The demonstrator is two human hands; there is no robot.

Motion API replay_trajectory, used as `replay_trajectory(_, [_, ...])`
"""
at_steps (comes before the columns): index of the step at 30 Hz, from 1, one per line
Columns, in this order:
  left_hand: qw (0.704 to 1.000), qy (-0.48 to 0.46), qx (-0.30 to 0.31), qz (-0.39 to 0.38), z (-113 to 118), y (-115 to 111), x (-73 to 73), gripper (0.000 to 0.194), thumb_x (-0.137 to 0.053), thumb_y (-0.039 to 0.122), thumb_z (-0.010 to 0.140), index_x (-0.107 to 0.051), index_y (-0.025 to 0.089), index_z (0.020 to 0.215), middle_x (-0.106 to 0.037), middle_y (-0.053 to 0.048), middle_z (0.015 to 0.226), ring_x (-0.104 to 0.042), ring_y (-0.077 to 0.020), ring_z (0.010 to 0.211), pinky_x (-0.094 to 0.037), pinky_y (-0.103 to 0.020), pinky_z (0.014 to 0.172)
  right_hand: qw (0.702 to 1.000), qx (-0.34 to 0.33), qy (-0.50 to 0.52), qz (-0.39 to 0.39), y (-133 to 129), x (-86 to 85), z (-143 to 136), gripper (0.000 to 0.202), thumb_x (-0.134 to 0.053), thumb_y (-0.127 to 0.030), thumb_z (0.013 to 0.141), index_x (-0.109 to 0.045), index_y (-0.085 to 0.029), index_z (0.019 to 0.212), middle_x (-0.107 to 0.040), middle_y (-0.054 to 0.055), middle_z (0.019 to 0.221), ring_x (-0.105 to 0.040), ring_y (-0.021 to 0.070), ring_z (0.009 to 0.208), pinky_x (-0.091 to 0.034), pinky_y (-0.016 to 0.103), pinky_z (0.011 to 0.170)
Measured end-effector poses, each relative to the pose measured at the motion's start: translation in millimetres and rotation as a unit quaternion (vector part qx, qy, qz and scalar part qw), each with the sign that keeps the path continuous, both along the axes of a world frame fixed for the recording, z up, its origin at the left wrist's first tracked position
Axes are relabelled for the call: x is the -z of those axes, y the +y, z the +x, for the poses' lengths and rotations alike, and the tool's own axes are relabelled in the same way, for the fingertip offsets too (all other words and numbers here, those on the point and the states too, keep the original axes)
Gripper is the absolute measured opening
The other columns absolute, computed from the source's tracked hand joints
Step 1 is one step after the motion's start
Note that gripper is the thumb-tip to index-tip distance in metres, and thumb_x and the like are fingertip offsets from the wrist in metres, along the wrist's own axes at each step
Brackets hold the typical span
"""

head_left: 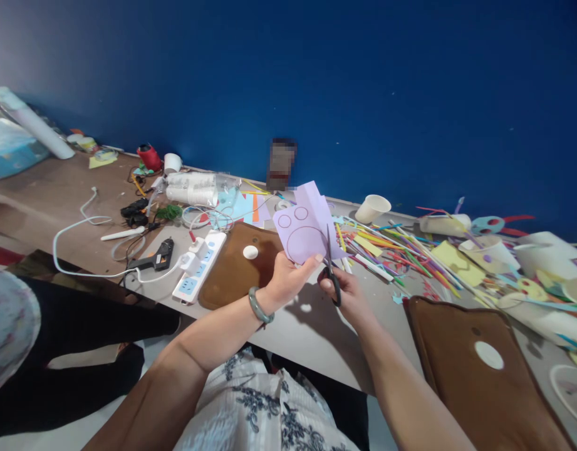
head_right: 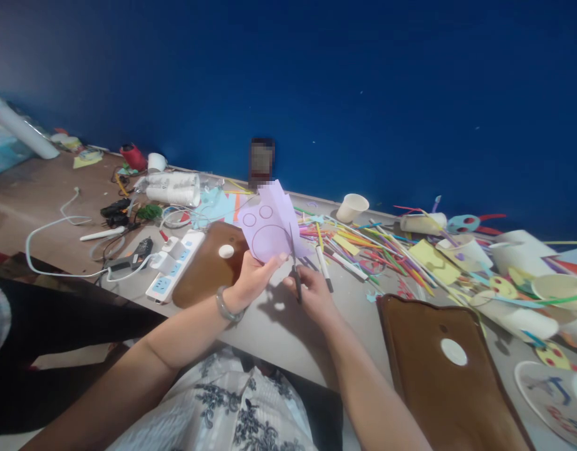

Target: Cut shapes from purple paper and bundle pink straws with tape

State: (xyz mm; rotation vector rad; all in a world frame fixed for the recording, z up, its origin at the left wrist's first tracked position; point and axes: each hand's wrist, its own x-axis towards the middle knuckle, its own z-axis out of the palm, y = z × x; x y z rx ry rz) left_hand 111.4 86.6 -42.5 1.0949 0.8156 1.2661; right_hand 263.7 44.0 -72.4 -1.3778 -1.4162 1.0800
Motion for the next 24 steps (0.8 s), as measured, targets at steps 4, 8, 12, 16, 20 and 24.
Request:
replay_trajectory(4, [1.000,-0.006,0.006,0.008,-0.4,0.5,1.2,0.030,-0.076,0.041,0.074,-0.064,0.015,0.068,-0.063,-0.001,0.064,-0.056,-0.0105,0.061,-0.049,-0.024,0.063,1.000,0.000,0.001,0.005,-0.3,-1.1,0.3,0.048,-0.069,-0.062,0.076,-0.051,-0.019,0.063,-0.042,-0.003,0.060,-0.035,0.0116,0.057,-0.028,0.028,0.055])
replay_trajectory(8, [1.000,-0.010,0.004,0.011,-0.3,1.0,1.7,0.028,-0.076,0.039,0.075,-0.064,0.015,0.068,-0.063,-0.001,0.065,-0.056,-0.0098,0.061,-0.050,-0.023,0.064,1.000,0.002,-0.008,0.005,-0.1,-3.0,-0.5,0.049,-0.068,-0.063,0.076,-0.049,-0.020,0.062,-0.042,-0.004,0.059,-0.035,0.0116,0.057,-0.028,0.028,0.055])
replay_trajectory(12, [1.000,-0.009,0.000,0.014,-0.4,0.9,1.1,0.029,-0.076,0.041,0.075,-0.065,0.015,0.068,-0.063,-0.001,0.065,-0.057,-0.0097,0.062,-0.051,-0.023,0.065,1.000,0.003,-0.010,-0.002,0.0,-4.9,-1.4,0.049,-0.068,-0.063,0.075,-0.050,-0.020,0.062,-0.043,-0.003,0.059,-0.035,0.0118,0.057,-0.029,0.028,0.055])
replay_trajectory(16, [1.000,-0.007,-0.001,0.018,-0.7,0.2,-0.1,0.033,-0.077,0.045,0.075,-0.065,0.015,0.067,-0.064,-0.001,0.064,-0.057,-0.0100,0.061,-0.051,-0.023,0.063,1.000,0.003,-0.010,-0.001,0.0,-6.5,-1.7,0.049,-0.069,-0.064,0.074,-0.049,-0.020,0.061,-0.043,-0.003,0.058,-0.035,0.0117,0.056,-0.029,0.028,0.054])
replay_trajectory(20, [1.000,-0.007,-0.003,0.015,-0.6,0.2,-0.3,0.035,-0.078,0.046,0.074,-0.065,0.015,0.067,-0.063,-0.001,0.063,-0.057,-0.0100,0.060,-0.051,-0.023,0.062,1.000,0.004,-0.009,0.002,0.3,-5.3,-0.8,0.049,-0.069,-0.061,0.074,-0.048,-0.020,0.061,-0.042,-0.003,0.059,-0.035,0.0115,0.057,-0.029,0.028,0.054])
replay_trajectory(24, [1.000,-0.007,-0.005,0.018,-0.7,0.8,1.5,0.033,-0.076,0.044,0.075,-0.064,0.015,0.066,-0.062,0.000,0.063,-0.055,-0.0092,0.060,-0.049,-0.023,0.062,1.000,0.002,-0.010,0.000,0.4,-2.9,0.6,0.047,-0.069,-0.060,0.075,-0.048,-0.020,0.062,-0.043,-0.004,0.059,-0.035,0.0115,0.057,-0.029,0.028,0.055])
